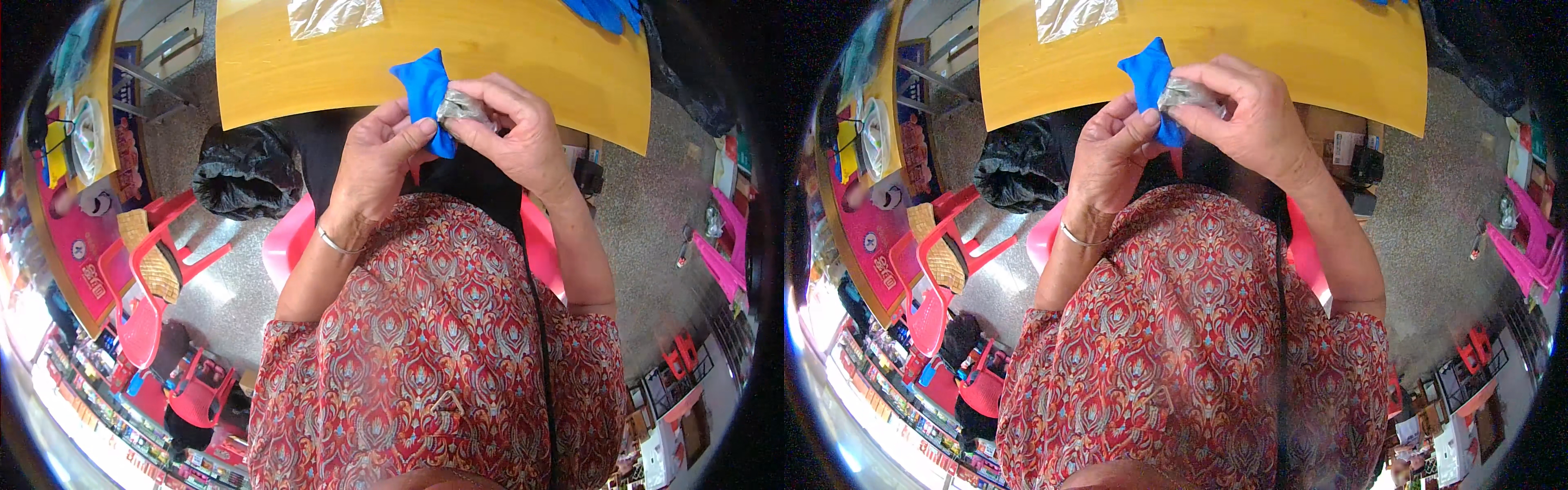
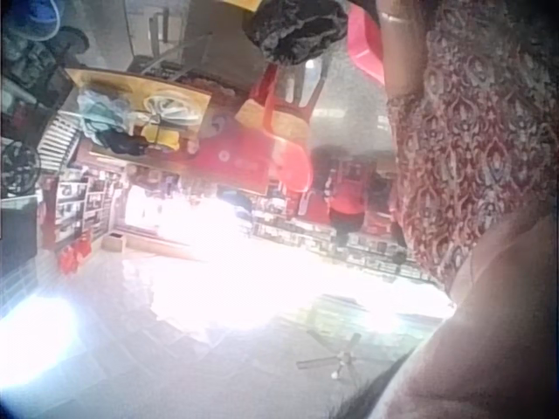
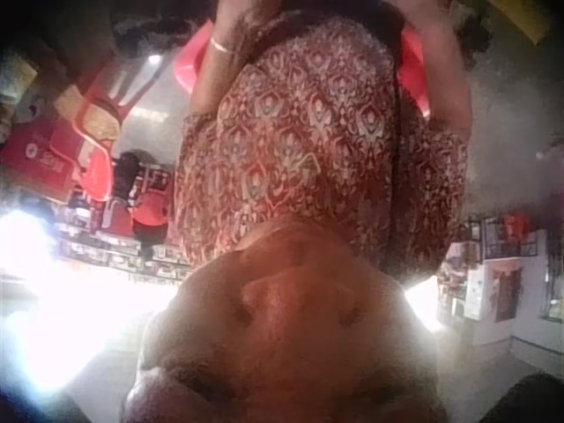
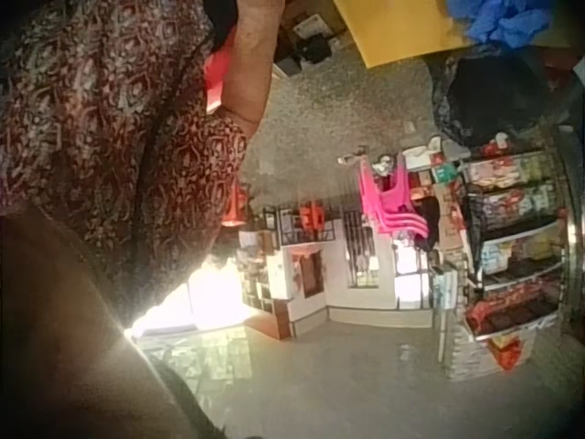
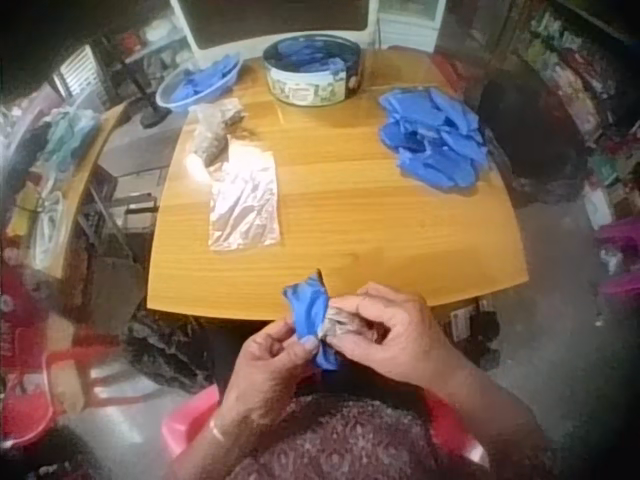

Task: The person sits at a yellow table and repeatedly fills small blue fabric pouches with a granular substance from clear plastic bags. They open the pouches, pour the contents in, and then fold and seal the tops. The process is repeated for multiple pouches throughout the clip.

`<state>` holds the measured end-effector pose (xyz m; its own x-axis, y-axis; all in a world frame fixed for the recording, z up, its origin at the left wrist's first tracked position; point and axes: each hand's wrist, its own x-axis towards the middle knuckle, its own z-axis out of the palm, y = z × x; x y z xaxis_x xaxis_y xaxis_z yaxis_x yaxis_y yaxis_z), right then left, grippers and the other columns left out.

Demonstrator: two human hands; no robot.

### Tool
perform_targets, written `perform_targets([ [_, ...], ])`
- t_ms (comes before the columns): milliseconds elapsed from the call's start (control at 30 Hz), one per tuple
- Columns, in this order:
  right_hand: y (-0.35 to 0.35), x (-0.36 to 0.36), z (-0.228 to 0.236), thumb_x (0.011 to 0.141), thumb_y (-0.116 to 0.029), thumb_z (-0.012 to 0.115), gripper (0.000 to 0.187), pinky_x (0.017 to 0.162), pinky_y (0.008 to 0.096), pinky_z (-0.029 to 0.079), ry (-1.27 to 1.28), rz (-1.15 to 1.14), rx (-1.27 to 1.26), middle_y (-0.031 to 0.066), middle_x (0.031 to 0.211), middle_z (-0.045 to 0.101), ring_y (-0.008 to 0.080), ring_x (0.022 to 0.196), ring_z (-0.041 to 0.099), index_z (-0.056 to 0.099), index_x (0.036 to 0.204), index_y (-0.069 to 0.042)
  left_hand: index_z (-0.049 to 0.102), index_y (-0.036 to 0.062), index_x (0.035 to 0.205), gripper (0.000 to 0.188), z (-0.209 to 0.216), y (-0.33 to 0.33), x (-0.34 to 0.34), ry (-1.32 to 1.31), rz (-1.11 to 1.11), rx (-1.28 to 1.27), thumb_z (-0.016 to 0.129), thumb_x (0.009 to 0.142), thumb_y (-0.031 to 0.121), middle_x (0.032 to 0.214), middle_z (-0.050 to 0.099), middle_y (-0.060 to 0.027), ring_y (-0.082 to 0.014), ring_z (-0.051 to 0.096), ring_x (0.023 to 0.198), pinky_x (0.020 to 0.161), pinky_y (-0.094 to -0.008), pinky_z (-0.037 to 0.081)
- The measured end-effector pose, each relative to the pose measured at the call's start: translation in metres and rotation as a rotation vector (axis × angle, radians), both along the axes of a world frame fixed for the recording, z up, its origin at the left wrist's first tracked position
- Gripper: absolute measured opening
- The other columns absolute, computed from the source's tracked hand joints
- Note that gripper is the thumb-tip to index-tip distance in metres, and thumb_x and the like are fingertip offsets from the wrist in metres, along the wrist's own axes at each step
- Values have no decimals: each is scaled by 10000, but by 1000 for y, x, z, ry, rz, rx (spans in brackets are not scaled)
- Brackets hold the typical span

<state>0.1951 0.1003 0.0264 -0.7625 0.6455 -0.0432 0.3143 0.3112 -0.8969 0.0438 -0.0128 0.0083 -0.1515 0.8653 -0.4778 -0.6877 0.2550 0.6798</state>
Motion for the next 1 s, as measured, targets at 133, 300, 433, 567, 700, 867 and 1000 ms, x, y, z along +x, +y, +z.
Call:
perform_targets([
  [133, -4, -8, -6, 737, -124, 729, 357, 706, 240, 487, 195, -123, -236, 15, 873, 607, 92, 773, 588, 601, 1053, -20, 538, -17, 1181, 328, 7, 0, 0, 132, -3, 41, 616, 879, 82, 939, 655, -38, -75, 609, 788, 699, -199, 506],
  [300, 3, -13, -5, 725, -104, 698, 455, 750, 243, 494, 299, -90, -316, 24, 933, 619, 88, 811, 590, 556, 1148, -10, 537, -13, 1195, 331, 13, -2, 3, 124, 6, 42, 608, 880, 63, 940, 654, -30, -56, 593, 772, 662, -189, 492],
  [433, 8, -16, -4, 726, -77, 660, 443, 739, 234, 489, 229, -28, -379, 12, 940, 617, 79, 812, 579, 568, 1152, 5, 532, -8, 1202, 317, 13, -2, 2, 89, 38, 75, 581, 898, 66, 965, 645, -30, -56, 589, 765, 658, -192, 492],
  [567, 4, -19, -6, 735, -62, 656, 405, 732, 222, 485, 242, -40, -382, -2, 912, 607, 70, 803, 570, 585, 1126, 18, 525, -6, 1218, 303, 12, 0, 2, 56, 72, 83, 532, 930, 89, 986, 637, -30, -57, 584, 775, 665, -201, 491],
  [700, 2, -19, 1, 745, -40, 659, 398, 737, 218, 485, 309, -64, -530, 8, 920, 611, 66, 815, 572, 583, 1130, 23, 516, -8, 1231, 305, 13, -2, 3, 119, 54, 117, 496, 950, 110, 1032, 625, -42, -76, 590, 844, 738, -230, 500],
  [867, 5, -13, 5, 744, -35, 670, 418, 760, 228, 496, 297, -77, -678, 27, 958, 626, 81, 846, 592, 575, 1147, 21, 504, -13, 1244, 315, 17, -3, 0, -10, -1, 109, 474, 961, 121, 1070, 614, -53, -103, 592, 935, 840, -255, 492],
  [1000, 6, -11, 0, 756, -65, 695, 426, 762, 235, 502, 287, -79, -637, 35, 966, 636, 90, 843, 603, 571, 1155, 21, 486, -14, 1259, 331, 18, -2, 0, 54, -61, 94, 472, 963, 134, 1073, 614, -55, -108, 593, 948, 850, -260, 493],
])
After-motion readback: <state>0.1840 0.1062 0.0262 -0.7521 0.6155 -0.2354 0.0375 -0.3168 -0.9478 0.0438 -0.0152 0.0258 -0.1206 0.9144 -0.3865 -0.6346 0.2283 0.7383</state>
